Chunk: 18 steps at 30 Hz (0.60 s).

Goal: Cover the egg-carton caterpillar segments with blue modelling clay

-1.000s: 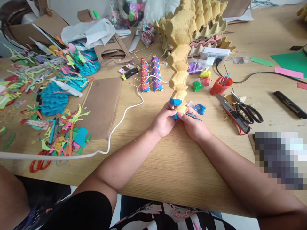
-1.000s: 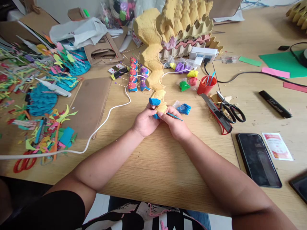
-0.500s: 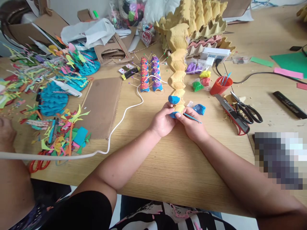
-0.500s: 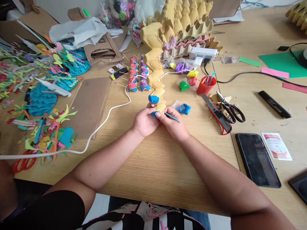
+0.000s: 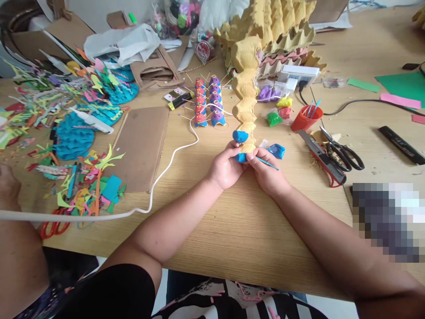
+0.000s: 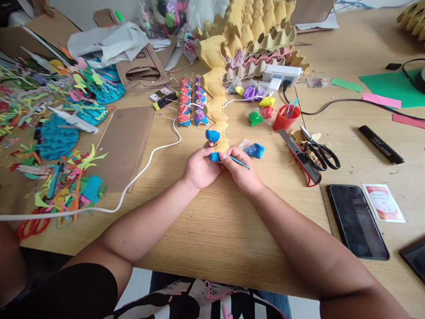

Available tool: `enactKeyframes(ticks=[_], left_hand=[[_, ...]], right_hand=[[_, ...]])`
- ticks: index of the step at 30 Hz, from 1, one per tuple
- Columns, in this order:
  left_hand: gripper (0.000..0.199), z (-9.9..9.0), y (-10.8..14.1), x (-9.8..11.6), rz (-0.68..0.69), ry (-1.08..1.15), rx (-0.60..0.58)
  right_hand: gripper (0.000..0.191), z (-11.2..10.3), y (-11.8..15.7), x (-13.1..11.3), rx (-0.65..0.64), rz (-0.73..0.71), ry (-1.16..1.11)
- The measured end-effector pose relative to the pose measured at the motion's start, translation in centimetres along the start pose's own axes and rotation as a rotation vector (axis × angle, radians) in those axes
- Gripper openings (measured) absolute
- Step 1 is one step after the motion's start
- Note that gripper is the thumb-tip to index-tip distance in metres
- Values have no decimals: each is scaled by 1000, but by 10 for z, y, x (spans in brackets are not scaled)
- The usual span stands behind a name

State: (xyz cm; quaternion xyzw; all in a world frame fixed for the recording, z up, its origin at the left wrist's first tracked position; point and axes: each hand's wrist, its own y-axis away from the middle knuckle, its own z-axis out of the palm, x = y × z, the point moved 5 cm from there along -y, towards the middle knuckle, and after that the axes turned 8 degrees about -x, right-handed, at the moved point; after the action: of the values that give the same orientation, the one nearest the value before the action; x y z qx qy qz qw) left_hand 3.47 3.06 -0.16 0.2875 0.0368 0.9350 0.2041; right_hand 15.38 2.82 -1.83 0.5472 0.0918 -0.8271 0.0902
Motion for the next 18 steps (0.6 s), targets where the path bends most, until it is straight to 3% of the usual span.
enactKeyframes(ticks=[6,14,18], left_hand=[[7,0,-1,-1,-2,2,8],[7,-1,-3,0,-12,25,-8],[14,-3,-3,0,0,5,-17]], right_hand=[[54,1,-1,-3,-11,20,10],[56,3,3,-12,-13,-36,223],[56,2,4,-11,-2,-47,198]])
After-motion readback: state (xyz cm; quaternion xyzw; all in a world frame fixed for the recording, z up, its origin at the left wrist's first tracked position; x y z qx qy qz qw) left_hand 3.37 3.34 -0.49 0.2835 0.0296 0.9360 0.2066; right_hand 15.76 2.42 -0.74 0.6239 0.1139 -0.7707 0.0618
